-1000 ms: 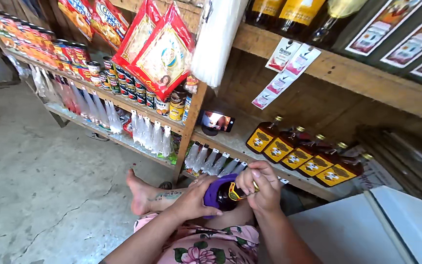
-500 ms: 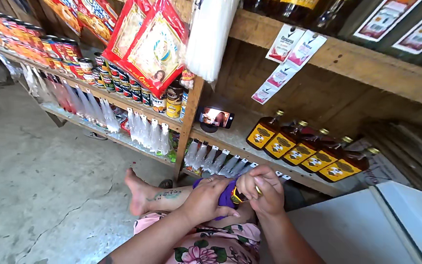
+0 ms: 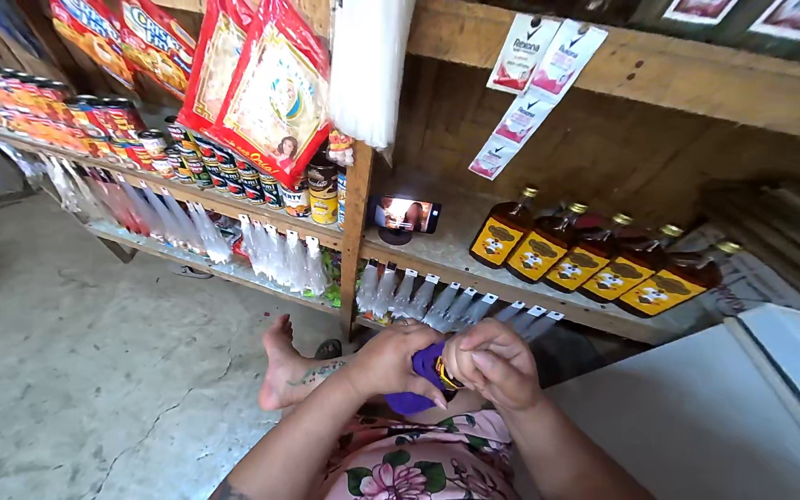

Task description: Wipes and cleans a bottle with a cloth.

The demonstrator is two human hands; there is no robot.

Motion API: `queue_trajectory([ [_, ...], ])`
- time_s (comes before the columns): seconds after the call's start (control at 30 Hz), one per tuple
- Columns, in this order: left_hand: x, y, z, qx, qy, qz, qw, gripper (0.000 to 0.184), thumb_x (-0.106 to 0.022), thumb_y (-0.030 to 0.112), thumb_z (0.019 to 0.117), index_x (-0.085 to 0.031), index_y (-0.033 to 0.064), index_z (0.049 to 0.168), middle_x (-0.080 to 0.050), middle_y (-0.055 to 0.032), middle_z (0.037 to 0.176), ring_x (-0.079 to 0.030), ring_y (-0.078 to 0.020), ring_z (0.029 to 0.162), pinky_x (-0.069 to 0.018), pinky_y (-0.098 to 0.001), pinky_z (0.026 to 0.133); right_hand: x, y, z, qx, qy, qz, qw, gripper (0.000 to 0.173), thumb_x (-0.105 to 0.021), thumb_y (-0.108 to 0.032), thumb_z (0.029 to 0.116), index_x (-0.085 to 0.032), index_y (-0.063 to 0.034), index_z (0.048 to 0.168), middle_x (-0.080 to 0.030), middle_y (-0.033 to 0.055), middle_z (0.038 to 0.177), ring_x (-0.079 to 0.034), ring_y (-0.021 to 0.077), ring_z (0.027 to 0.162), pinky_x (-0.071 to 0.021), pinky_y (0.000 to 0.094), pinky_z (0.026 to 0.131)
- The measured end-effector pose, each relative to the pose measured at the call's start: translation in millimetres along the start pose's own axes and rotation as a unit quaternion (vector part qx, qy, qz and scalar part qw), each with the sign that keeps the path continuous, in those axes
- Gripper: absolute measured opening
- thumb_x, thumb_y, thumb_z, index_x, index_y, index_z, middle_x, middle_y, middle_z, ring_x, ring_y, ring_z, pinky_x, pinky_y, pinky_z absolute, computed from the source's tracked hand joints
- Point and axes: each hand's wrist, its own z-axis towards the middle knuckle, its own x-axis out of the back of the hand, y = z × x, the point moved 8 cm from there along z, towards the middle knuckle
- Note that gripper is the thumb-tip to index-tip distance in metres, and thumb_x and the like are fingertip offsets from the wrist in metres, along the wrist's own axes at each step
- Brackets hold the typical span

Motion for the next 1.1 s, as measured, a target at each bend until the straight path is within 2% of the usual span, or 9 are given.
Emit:
queue_trajectory([
  [0.27,1,-12,0,0.009,0.009,-0.067,0.998,0.069,-0.082,0.056,0.0737,-0.071,-0.0001,0.111,-0.073,-0.0104,0.106,-0.064,-0.0191,0.106,-0.0469,-0.0393,0.102,3,0,-2,0.002,-0.004,0.003,1.0,0.023,-0.055,-0.026,0.1052,-0.066,-0.015,0.122,-0.058,-0.0089,0.069,-0.054,-0.0016,0.061,-0.0482,0.0171,0.062],
  [0.47,1,-17,-2,0.02,0.03,-0.107,0.994,0.066,-0.083,0.054,0.075,-0.071,-0.001,0.109,-0.072,-0.0092,0.106,-0.062,-0.014,0.108,-0.045,-0.0336,0.104,5,-1,-4,0.013,-0.005,-0.01,1.0,0.024,-0.054,-0.027,0.1058,-0.066,-0.0142,0.122,-0.058,-0.0083,0.069,-0.054,-0.0022,0.061,-0.0476,0.0158,0.06],
  [0.53,-2,-22,-6,0.042,0.057,-0.181,0.981,0.071,-0.085,0.049,0.0758,-0.065,-0.0049,0.118,-0.069,-0.0091,0.115,-0.061,-0.0084,0.112,-0.0469,-0.0284,0.103,6,-2,-4,0.019,-0.007,-0.008,1.0,0.024,-0.053,-0.027,0.1062,-0.066,-0.0147,0.122,-0.058,-0.0085,0.07,-0.054,-0.0026,0.062,-0.0477,0.0153,0.061],
  [0.6,-10,-30,-11,0.071,0.077,-0.247,0.963,0.081,-0.085,0.049,0.0769,-0.052,-0.0057,0.126,-0.065,-0.0064,0.117,-0.062,-0.0034,0.11,-0.0507,-0.025,0.099,6,-3,-3,0.021,-0.005,-0.001,1.0,0.024,-0.053,-0.027,0.1065,-0.066,-0.0156,0.122,-0.058,-0.0086,0.07,-0.054,-0.003,0.062,-0.0471,0.0147,0.061],
  [0.7,-20,-37,-25,0.103,0.089,-0.234,0.963,0.086,-0.069,0.066,0.0853,-0.047,-0.006,0.128,-0.064,-0.0081,0.116,-0.062,-0.0055,0.109,-0.0519,-0.0285,0.099,4,-4,-3,0.027,-0.006,0.004,1.0,0.023,-0.052,-0.025,0.1069,-0.066,-0.015,0.122,-0.058,-0.0081,0.071,-0.052,-0.0043,0.061,-0.0439,0.0127,0.059],
  [0.8,-21,-31,-34,0.108,0.075,-0.199,0.971,0.078,-0.046,0.066,0.0987,-0.051,-0.0047,0.13,-0.06,-0.0131,0.131,-0.055,-0.0119,0.126,-0.0434,-0.0343,0.111,2,-6,-4,0.035,-0.01,0.006,0.999,0.023,-0.052,-0.025,0.1068,-0.066,-0.0137,0.122,-0.058,-0.0076,0.072,-0.051,-0.0051,0.062,-0.0429,0.0117,0.059],
  [0.93,-18,-27,-43,0.145,0.036,-0.091,0.985,0.079,-0.035,0.068,0.1007,-0.058,0.0015,0.136,-0.041,-0.019,0.157,-0.037,-0.0283,0.147,-0.0287,-0.0501,0.122,6,-6,-4,0.047,0.003,0.004,0.999,0.023,-0.052,-0.025,0.1066,-0.066,-0.0131,0.121,-0.057,-0.0079,0.07,-0.051,-0.0043,0.061,-0.0441,0.013,0.059],
  [1.03,-17,-22,-49,0.168,-0.023,-0.086,0.982,0.086,-0.029,0.071,0.0999,-0.048,0.0041,0.149,-0.028,-0.0164,0.166,-0.028,-0.0272,0.153,-0.022,-0.0515,0.124,11,-6,-3,0.047,0.003,0.012,0.999,0.023,-0.052,-0.025,0.107,-0.066,-0.0142,0.121,-0.057,-0.0088,0.07,-0.052,-0.0039,0.061,-0.0455,0.014,0.06],
  [1.1,-16,-19,-52,0.18,-0.071,-0.102,0.976,0.084,-0.028,0.064,0.1015,-0.037,0.001,0.156,-0.025,-0.017,0.167,-0.025,-0.0246,0.154,-0.0199,-0.0485,0.125,13,-7,-3,0.046,0.0,0.014,0.999,0.023,-0.051,-0.025,0.107,-0.065,-0.0147,0.122,-0.057,-0.0092,0.07,-0.052,-0.0041,0.061,-0.045,0.0139,0.06],
])
